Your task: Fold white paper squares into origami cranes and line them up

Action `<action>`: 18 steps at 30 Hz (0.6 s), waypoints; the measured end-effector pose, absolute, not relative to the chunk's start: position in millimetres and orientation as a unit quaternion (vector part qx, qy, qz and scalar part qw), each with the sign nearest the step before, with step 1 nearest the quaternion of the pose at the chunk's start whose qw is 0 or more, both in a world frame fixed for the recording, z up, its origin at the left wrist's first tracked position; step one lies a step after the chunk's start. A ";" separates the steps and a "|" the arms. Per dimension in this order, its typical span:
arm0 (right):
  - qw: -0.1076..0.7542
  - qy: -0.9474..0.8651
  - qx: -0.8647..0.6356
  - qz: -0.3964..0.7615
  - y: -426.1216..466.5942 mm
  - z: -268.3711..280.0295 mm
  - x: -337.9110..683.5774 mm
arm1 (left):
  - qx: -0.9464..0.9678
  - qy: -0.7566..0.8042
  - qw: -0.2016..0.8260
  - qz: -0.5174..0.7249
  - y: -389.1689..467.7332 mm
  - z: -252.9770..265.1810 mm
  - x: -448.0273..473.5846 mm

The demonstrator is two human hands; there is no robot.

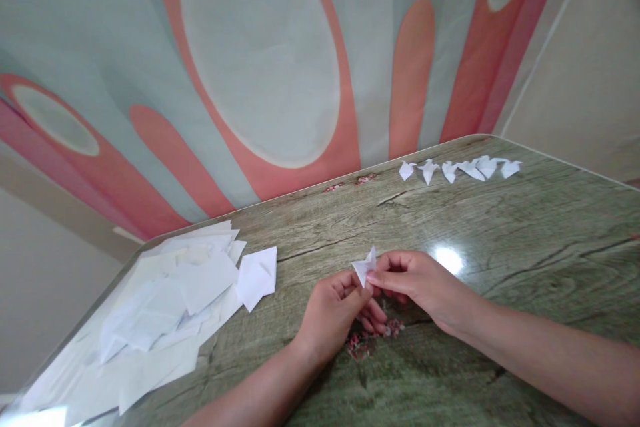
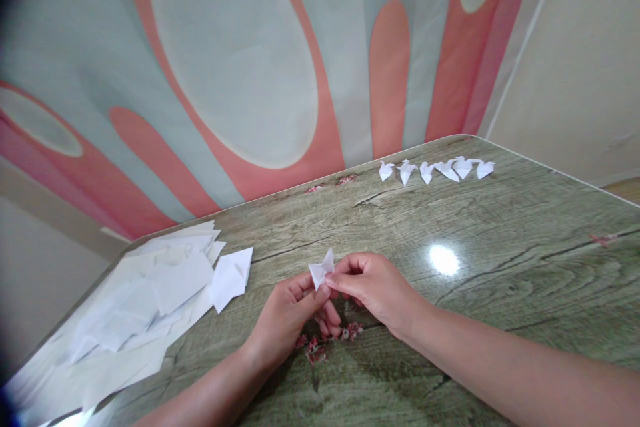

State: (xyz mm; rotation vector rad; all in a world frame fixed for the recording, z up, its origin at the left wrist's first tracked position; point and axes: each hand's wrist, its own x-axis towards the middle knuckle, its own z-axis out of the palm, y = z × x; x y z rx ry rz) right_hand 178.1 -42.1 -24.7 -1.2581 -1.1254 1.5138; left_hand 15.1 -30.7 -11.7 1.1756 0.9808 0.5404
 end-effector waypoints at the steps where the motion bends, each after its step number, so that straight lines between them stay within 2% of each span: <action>1: 0.425 -0.442 -0.504 0.608 -42.4 -24.8 178.2 | 0.521 0.432 0.695 0.241 -30.8 -11.9 14.7; 7: 0.408 -0.457 -0.478 0.630 -41.8 -26.3 179.5 | 0.436 0.408 0.750 0.285 -30.8 -13.6 11.4; 18: 0.420 -0.443 -0.484 0.628 -42.8 -27.3 177.7 | 0.486 0.417 0.719 0.272 -31.3 -16.7 12.6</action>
